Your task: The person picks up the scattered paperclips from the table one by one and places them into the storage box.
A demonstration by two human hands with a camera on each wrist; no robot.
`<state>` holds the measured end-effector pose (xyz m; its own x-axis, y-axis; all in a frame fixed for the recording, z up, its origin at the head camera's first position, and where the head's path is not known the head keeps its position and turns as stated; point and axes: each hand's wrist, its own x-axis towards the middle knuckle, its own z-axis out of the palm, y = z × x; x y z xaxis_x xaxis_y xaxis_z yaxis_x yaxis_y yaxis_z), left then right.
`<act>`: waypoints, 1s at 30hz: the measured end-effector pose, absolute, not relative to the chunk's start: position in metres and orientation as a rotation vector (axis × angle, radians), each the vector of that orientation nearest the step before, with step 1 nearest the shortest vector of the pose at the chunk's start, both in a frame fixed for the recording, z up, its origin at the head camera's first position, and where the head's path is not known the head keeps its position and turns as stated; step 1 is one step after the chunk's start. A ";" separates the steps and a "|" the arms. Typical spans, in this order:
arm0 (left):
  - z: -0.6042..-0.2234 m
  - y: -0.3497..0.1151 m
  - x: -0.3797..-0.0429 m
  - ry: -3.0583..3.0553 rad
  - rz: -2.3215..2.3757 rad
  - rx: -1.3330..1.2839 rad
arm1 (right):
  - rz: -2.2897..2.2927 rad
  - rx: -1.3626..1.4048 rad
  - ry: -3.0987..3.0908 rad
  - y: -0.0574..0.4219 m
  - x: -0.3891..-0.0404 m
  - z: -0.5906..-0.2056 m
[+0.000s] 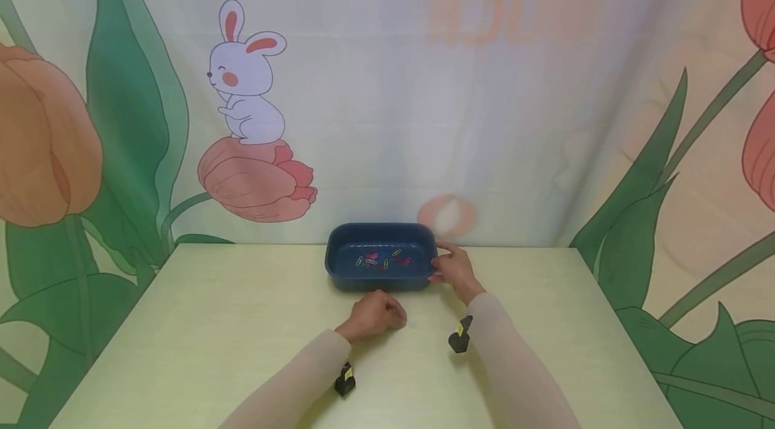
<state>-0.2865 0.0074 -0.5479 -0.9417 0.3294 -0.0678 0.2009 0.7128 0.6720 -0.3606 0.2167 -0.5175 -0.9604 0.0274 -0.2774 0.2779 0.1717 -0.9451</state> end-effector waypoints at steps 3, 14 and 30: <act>-0.547 0.008 -0.285 2.730 1.034 0.415 | -1.888 0.290 2.242 0.217 -0.361 -0.519; -0.546 -0.002 -0.281 2.575 1.262 0.544 | -1.901 0.289 2.225 0.217 -0.358 -0.521; -0.507 -0.024 -0.276 2.662 1.321 0.627 | -1.906 0.261 2.218 0.217 -0.359 -0.518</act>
